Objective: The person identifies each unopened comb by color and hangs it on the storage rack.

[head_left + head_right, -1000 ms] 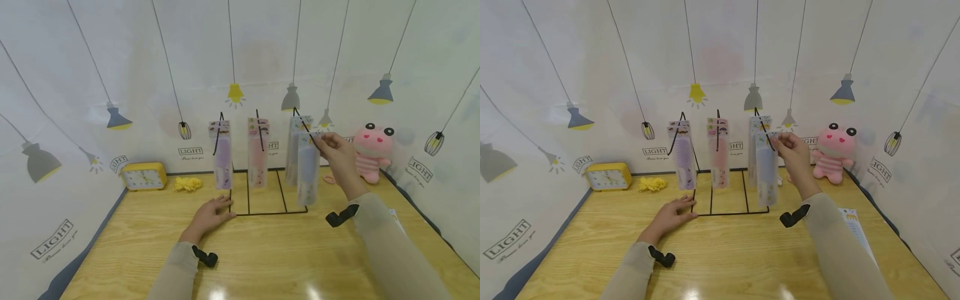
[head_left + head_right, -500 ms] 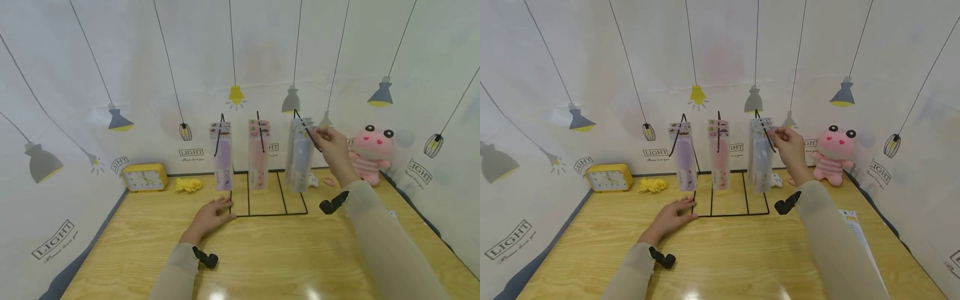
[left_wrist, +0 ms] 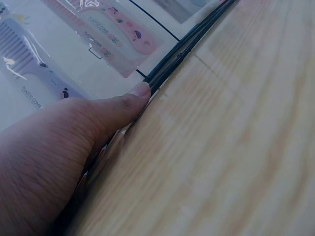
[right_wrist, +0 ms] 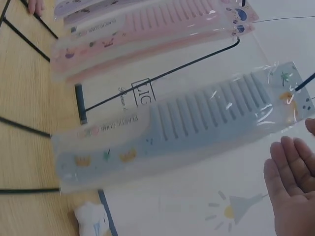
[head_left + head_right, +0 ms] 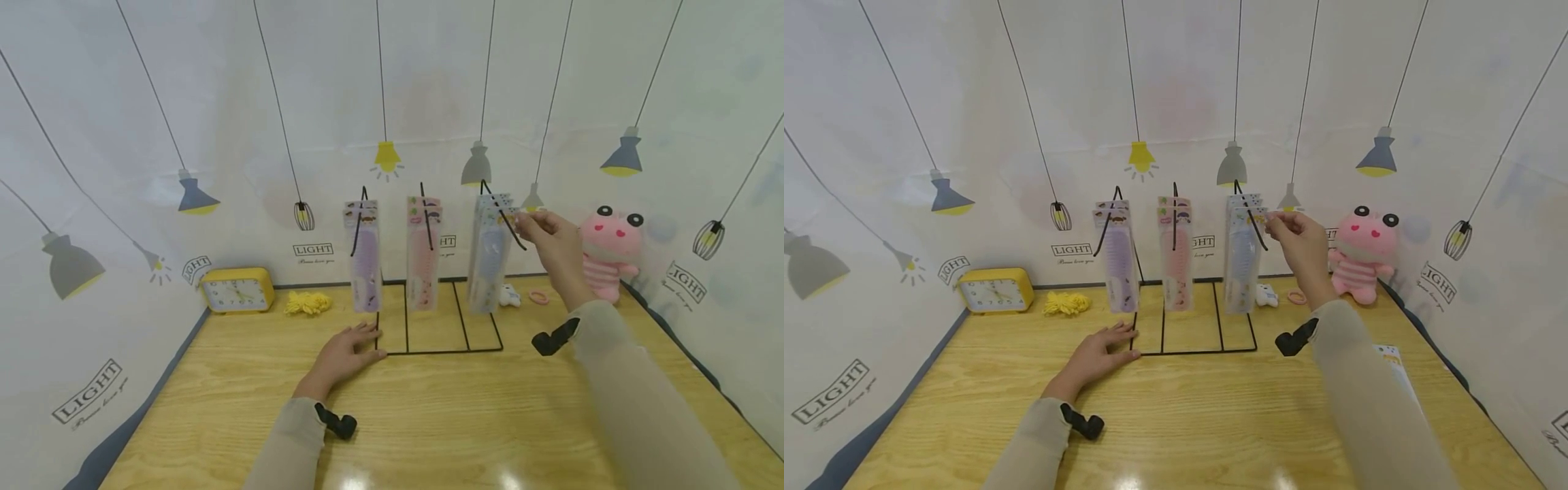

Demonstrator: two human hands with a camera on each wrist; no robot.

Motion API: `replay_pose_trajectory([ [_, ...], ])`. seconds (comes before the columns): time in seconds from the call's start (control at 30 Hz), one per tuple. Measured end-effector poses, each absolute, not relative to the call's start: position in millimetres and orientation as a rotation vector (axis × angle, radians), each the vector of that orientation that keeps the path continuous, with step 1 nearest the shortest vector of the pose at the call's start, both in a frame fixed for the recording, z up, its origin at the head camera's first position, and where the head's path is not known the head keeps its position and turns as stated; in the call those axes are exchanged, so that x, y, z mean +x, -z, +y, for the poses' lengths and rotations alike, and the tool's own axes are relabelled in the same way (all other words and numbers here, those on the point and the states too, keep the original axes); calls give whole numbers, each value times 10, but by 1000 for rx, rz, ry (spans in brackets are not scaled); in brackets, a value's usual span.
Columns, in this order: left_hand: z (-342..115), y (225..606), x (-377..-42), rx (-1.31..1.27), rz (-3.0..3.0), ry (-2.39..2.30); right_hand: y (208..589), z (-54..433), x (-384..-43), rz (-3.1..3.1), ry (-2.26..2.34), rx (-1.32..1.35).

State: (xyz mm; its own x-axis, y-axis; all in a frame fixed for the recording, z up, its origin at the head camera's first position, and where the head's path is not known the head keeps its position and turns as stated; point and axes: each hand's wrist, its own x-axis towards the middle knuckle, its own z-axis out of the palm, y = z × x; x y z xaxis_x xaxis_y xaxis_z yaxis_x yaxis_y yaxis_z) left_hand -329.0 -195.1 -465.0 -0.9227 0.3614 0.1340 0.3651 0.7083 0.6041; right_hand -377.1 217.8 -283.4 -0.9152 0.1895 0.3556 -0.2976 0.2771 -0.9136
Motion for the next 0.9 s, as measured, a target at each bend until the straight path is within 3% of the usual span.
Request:
replay_pose_trajectory([
  [0.9,-1930,4631,-3267,-602,-2904,1042,3239,3038,-3070,-2253,-1635,77],
])
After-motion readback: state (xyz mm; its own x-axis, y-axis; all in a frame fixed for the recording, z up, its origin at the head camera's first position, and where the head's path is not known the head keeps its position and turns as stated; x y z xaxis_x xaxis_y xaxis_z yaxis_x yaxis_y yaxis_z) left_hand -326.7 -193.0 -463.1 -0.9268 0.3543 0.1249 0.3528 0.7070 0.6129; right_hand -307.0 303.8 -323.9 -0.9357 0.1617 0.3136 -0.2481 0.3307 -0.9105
